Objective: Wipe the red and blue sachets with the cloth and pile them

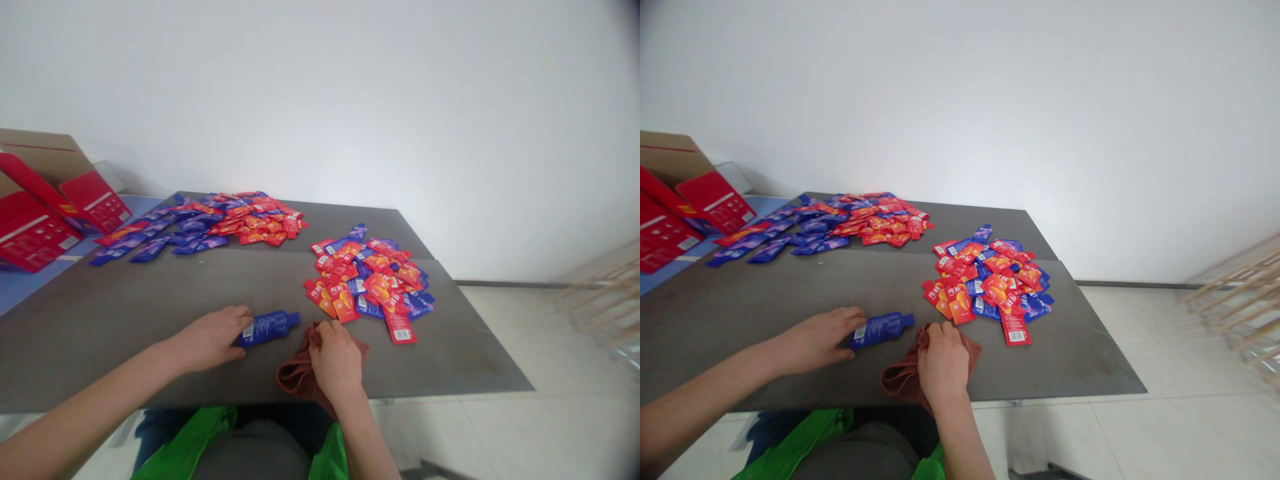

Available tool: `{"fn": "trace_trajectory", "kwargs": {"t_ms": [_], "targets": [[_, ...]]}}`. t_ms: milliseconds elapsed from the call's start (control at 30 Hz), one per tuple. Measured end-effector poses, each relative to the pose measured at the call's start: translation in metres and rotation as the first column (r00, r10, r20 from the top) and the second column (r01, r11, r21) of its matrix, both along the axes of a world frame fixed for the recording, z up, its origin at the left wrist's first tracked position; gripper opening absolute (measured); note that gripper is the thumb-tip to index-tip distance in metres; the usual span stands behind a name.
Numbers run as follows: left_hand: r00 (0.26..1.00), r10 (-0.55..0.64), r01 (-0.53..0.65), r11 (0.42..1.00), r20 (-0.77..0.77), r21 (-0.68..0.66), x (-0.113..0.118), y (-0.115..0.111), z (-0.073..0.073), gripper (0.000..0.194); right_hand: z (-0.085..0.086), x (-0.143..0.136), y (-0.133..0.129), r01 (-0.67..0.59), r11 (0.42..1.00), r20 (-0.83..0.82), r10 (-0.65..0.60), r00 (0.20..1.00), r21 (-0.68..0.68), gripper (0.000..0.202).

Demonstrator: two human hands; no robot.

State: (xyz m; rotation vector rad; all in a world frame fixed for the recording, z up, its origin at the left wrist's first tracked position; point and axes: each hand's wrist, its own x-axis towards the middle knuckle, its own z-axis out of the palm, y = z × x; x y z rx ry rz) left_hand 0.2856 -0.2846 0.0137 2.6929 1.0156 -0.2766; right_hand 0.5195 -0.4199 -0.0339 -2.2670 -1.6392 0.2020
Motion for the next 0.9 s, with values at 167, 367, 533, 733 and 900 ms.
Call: {"fn": "trace_trajectory", "kwargs": {"t_ms": [167, 367, 533, 733, 900], "targets": [[0.999, -0.004, 0.001, 0.999, 0.054, 0.045, 0.001, 0.004, -0.014, 0.036, 0.002, 0.0, -0.001, -0.005, 1.0, -0.009, 0.005, 1.0, -0.01, 0.002], [0.996, -0.072, 0.074, 0.997, 0.052, -0.027, 0.014, 0.018, -0.003, 0.031, 0.004, -0.001, -0.002, -0.002, 1.0, -0.016, 0.002, 1.0, -0.003, 0.001], [0.99, -0.02, 0.05, 0.975, 0.142, -0.215, 0.016, 0.048, 0.006, 0.026, 0.003, -0.001, -0.001, 0.008, 1.0, -0.04, -0.008, 0.999, -0.006, 0.002], [0.967, 0.241, -0.162, 0.84, 0.089, -0.517, 0.012, 0.076, -0.011, 0.033, 0.003, -0.001, 0.0, 0.006, 1.0, -0.064, -0.005, 0.998, 0.014, 0.005], [0.928, 0.361, -0.272, 0.822, 0.089, -0.499, 0.015, 0.082, -0.026, 0.049, 0.0, 0.0, -0.001, 0.021, 0.999, -0.086, -0.018, 0.996, 0.038, 0.004]]}}
